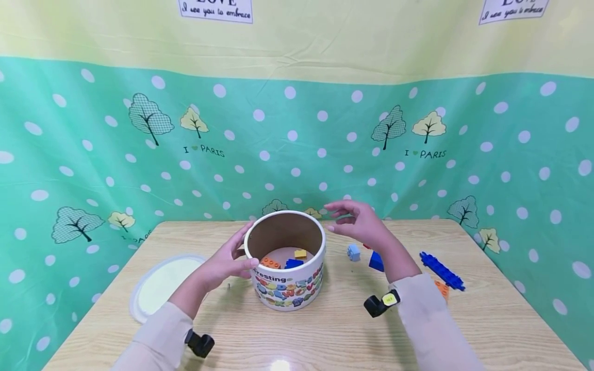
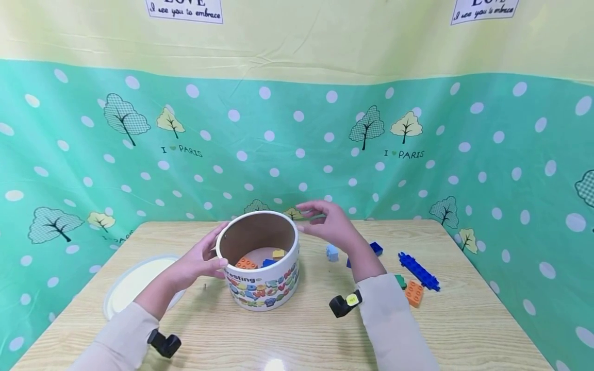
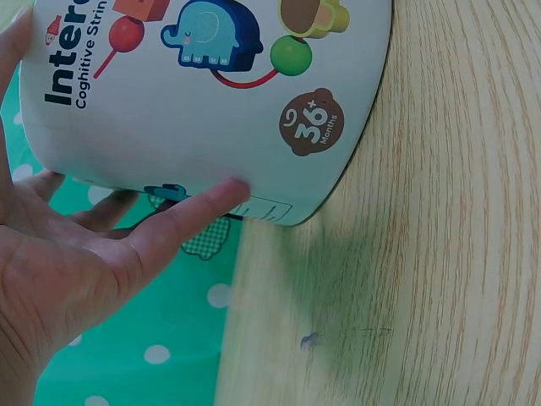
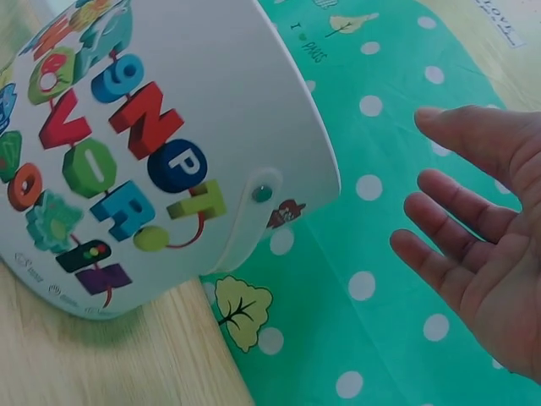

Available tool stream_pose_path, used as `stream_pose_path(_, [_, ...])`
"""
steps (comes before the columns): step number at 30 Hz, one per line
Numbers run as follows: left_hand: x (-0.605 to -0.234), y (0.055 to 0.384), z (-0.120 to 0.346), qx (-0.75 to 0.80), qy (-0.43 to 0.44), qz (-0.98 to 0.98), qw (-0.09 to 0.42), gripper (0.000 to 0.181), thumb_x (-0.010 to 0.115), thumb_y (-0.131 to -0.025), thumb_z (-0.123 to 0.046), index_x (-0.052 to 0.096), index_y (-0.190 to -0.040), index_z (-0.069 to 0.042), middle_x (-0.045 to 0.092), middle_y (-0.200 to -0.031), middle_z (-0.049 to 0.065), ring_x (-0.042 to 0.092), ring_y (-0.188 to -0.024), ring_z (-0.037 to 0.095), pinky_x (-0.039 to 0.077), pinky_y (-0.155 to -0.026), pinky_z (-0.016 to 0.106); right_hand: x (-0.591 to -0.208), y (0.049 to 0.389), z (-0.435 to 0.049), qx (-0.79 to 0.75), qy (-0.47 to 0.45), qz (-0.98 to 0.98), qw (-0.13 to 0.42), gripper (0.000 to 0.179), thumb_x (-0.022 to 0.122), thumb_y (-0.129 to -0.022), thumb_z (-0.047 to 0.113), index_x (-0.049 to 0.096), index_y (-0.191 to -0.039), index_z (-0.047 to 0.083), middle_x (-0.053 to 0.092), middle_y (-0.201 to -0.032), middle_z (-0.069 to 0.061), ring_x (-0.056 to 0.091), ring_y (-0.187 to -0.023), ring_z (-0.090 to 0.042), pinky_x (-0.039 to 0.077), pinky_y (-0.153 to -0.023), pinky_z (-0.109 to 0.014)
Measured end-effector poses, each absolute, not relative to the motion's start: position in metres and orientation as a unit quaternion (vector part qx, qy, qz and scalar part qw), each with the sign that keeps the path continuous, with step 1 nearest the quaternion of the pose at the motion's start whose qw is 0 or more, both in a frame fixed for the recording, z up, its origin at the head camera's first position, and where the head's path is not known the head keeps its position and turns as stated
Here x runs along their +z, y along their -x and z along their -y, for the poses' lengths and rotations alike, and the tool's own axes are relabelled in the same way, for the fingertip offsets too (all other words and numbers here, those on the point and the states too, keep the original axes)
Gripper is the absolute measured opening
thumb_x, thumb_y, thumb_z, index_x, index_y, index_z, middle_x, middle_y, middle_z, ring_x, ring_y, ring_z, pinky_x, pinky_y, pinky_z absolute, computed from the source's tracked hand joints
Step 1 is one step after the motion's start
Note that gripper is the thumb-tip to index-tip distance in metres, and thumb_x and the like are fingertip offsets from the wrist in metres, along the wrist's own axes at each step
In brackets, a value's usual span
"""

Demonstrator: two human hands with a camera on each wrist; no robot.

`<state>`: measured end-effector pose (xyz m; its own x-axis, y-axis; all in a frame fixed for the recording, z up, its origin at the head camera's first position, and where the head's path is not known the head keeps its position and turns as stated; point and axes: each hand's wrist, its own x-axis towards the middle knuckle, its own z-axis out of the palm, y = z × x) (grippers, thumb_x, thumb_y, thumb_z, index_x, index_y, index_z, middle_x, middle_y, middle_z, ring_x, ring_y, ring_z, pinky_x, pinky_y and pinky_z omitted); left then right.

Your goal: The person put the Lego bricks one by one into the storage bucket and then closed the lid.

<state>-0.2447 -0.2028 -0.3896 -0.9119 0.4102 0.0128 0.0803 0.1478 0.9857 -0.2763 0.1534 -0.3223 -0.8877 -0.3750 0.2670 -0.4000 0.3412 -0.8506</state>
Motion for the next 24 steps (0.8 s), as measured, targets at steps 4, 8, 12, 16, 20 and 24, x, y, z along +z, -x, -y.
stream_pose_path(4, [-0.389, 0.245, 0.203, 0.634, -0.164, -0.745, 0.13, 0.096, 0.075, -0.085, -0.023, 0.012, -0.157, -0.032, 0.019, -0.158, 0.017, 0.027, -0.137, 0.05, 0.054, -0.081, 0.056, -0.325, 0.272, -0.16, 0.53, -0.247, 0.811, 0.022, 0.052, 0.078, -0.085, 0.016, 0.058, -0.133, 0.011, 0.059, -0.127, -0.007, 0.055, -0.116, -0.032, 0.048, -0.098, -0.045])
stream_pose_path(8, [-0.389, 0.245, 0.203, 0.634, -0.163, -0.744, 0.131, 0.097, 0.075, -0.085, -0.023, 0.012, -0.158, -0.031, 0.019, -0.158, 0.016, 0.027, -0.137, 0.05, 0.054, -0.081, 0.056, -0.328, 0.268, -0.168, 0.537, -0.257, 0.803, 0.03, 0.061, 0.078, -0.084, 0.017, 0.053, -0.138, 0.009, 0.056, -0.132, -0.008, 0.055, -0.118, -0.03, 0.045, -0.101, -0.049])
stream_pose_path(12, [-0.39, 0.245, 0.203, 0.634, -0.163, -0.744, 0.132, 0.097, 0.075, -0.085, -0.023, 0.012, -0.157, -0.031, 0.018, -0.159, 0.016, 0.026, -0.137, 0.05, 0.054, -0.08, 0.055, -0.334, 0.263, -0.176, 0.549, -0.266, 0.792, 0.035, 0.067, 0.079, -0.083, 0.014, 0.048, -0.143, 0.01, 0.053, -0.137, -0.008, 0.053, -0.121, -0.031, 0.043, -0.102, -0.05])
stream_pose_path(16, [-0.389, 0.245, 0.203, 0.634, -0.166, -0.744, 0.132, 0.096, 0.075, -0.085, -0.024, 0.013, -0.157, -0.033, 0.018, -0.159, 0.017, 0.027, -0.137, 0.05, 0.055, -0.08, 0.053, -0.341, 0.256, -0.183, 0.566, -0.265, 0.78, 0.035, 0.069, 0.078, -0.084, 0.012, 0.046, -0.144, 0.012, 0.049, -0.14, -0.008, 0.05, -0.124, -0.032, 0.041, -0.103, -0.052])
stream_pose_path(20, [-0.388, 0.245, 0.203, 0.632, -0.166, -0.746, 0.132, 0.095, 0.075, -0.085, -0.024, 0.014, -0.157, -0.035, 0.017, -0.159, 0.016, 0.027, -0.137, 0.05, 0.056, -0.079, 0.051, -0.351, 0.25, -0.191, 0.566, -0.252, 0.784, 0.039, 0.069, 0.079, -0.083, 0.012, 0.046, -0.144, 0.011, 0.048, -0.141, -0.01, 0.049, -0.125, -0.032, 0.042, -0.102, -0.051])
stream_pose_path(24, [-0.388, 0.245, 0.202, 0.633, -0.162, -0.745, 0.133, 0.094, 0.074, -0.085, -0.023, 0.015, -0.156, -0.037, 0.017, -0.159, 0.016, 0.026, -0.137, 0.049, 0.055, -0.08, 0.054, -0.36, 0.246, -0.197, 0.561, -0.249, 0.788, 0.047, 0.067, 0.078, -0.083, 0.012, 0.047, -0.143, 0.009, 0.049, -0.139, -0.011, 0.051, -0.123, -0.031, 0.044, -0.101, -0.047])
